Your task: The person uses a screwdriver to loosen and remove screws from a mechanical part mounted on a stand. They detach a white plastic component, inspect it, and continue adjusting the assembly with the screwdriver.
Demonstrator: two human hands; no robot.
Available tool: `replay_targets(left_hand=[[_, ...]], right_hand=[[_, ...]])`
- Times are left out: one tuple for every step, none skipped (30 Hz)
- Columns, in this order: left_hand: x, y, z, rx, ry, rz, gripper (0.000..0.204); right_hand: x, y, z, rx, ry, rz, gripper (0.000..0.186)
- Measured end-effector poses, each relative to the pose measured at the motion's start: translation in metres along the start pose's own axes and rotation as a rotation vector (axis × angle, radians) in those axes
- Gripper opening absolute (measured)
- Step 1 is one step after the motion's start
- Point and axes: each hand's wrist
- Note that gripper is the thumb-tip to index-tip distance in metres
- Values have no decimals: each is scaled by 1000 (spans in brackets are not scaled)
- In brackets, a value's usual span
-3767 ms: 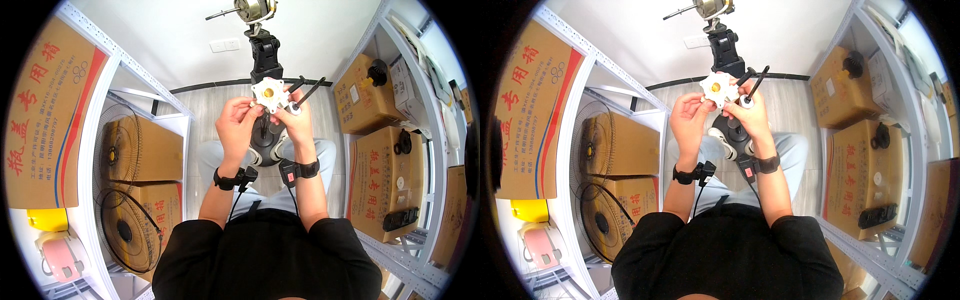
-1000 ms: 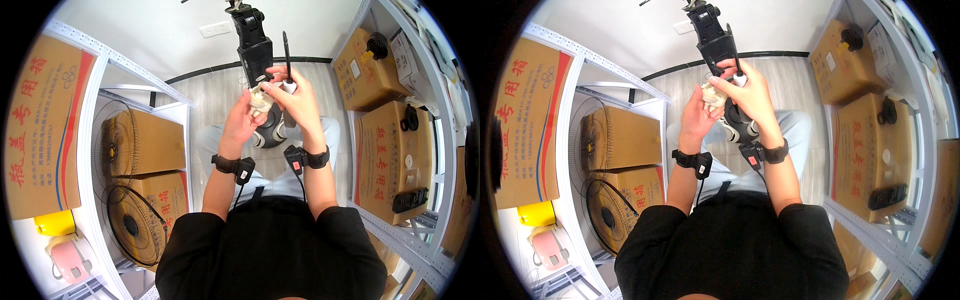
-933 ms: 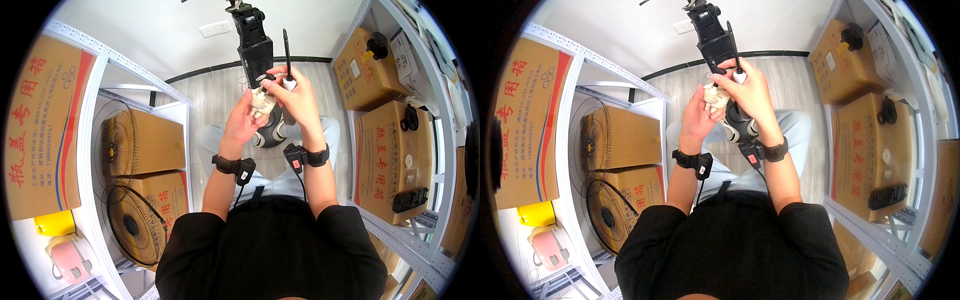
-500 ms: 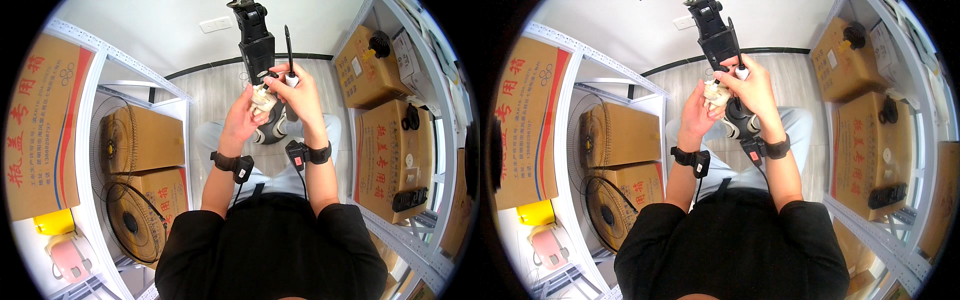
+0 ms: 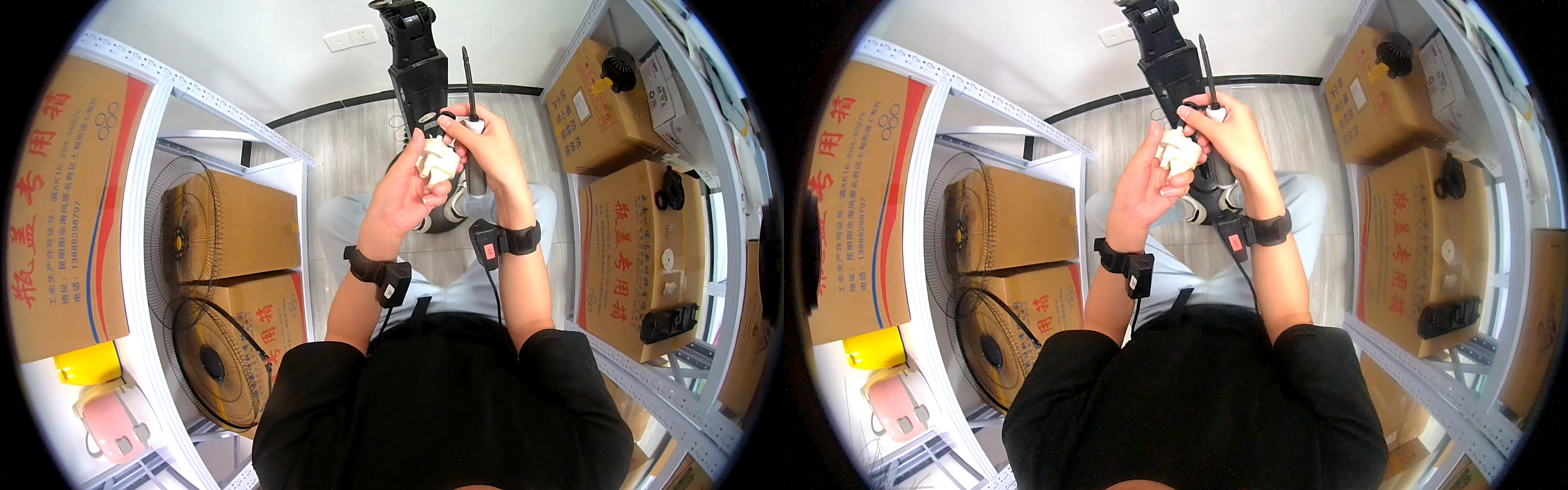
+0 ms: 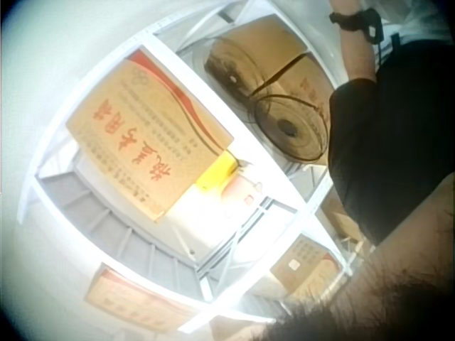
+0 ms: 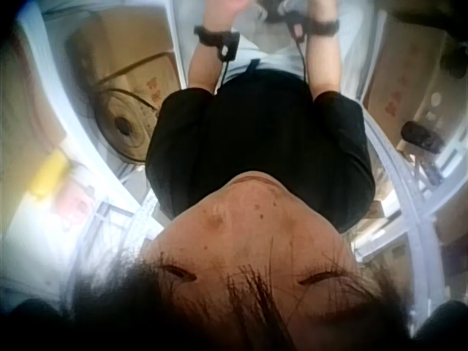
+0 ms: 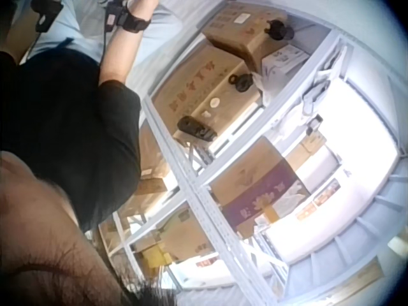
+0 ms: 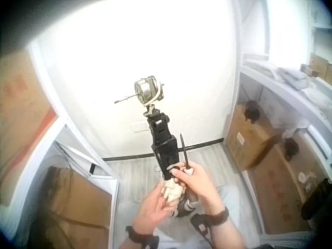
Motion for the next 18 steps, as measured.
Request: replay_targets(left_hand=[[1,-1,-1,-4,-3,35,52],[2,-2,-2,-8,-7,70,52],[4,-2,-2,-11,2,81,51],[6,-3,-2,-13,10,92,51],[8,-4,-3,-14,19,103,51],[9,-4,-3,-14,31,93,51],[11,-3,-2,-13,44,83,52],[14,-3,-2,-11,57,72,52],[17,-3,-1,-14,40,70,54],[20,-3,0,-17,24,68,55],[24,-4,1,-20,7,65,57],[27,-4,4,-15,0,48,61],[31,-3,6,-9,-8,30,66],[33,-4,7,-4,-15,12,71],[32,-4,7,7,-21,26,73],[28,-3,7,18,-27,41,74],[26,-4,7,29,-33,55,76],[27,-4,7,31,-37,41,76]], right_hand=[[1,-1,2,-12,4,-9,30],[3,-2,3,-23,8,-18,31],[4,-2,5,-35,10,-25,31],[5,-3,7,-27,14,-36,31],[6,-4,10,-19,18,-46,30],[6,-5,10,-11,21,-57,30],[7,-5,10,7,12,-72,29],[8,-5,9,25,2,-88,28],[9,-4,7,43,-7,-104,28],[11,-4,5,43,-10,-116,27],[14,-4,2,42,-14,-129,27],[15,-4,-1,42,-17,-141,27],[16,-4,-5,43,-17,-149,26],[15,-4,-7,63,16,-149,26],[14,-3,-8,82,49,-147,25],[14,-3,-9,102,82,-145,24],[13,-2,-10,115,60,-142,23],[12,-2,-11,129,38,-138,21]])
Point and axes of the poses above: each hand's wrist, its own y-axis away from the middle knuckle, its own x-axis out of the back of the hand, z = x × y, and after that the axes turned 14 degrees about x, right-handed
